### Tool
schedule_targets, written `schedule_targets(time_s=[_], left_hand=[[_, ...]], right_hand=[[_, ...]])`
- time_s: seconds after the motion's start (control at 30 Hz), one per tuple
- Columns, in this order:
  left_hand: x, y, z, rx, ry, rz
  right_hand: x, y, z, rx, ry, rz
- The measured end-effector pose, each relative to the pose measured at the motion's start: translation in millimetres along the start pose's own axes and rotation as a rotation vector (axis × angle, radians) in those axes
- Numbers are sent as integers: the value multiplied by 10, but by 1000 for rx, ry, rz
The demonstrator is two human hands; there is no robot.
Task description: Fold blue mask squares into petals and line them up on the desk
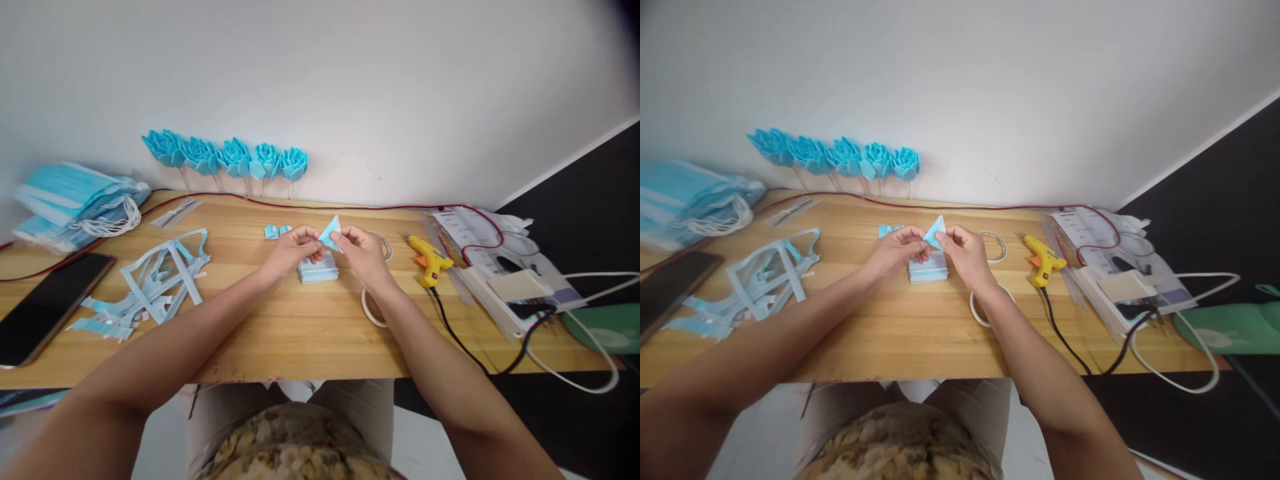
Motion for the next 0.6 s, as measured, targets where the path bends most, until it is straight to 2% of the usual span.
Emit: schedule_targets(time_s=[0.27, 0.6], left_hand=[[-17, -11, 26, -68, 37, 8], [11, 57, 51, 85, -41, 35]], right_hand=[[8, 20, -6, 22, 2, 10], [-17, -27, -37, -44, 6, -19]])
Point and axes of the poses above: each hand's wrist, its own x-axis towards the middle knuckle, its own y-axis out of the back of the hand, z = x × y, the point moved 9 cm from there along x, towards the middle knuckle, and after that the axes turned 7 degrees about -y, right-handed, at the moved point
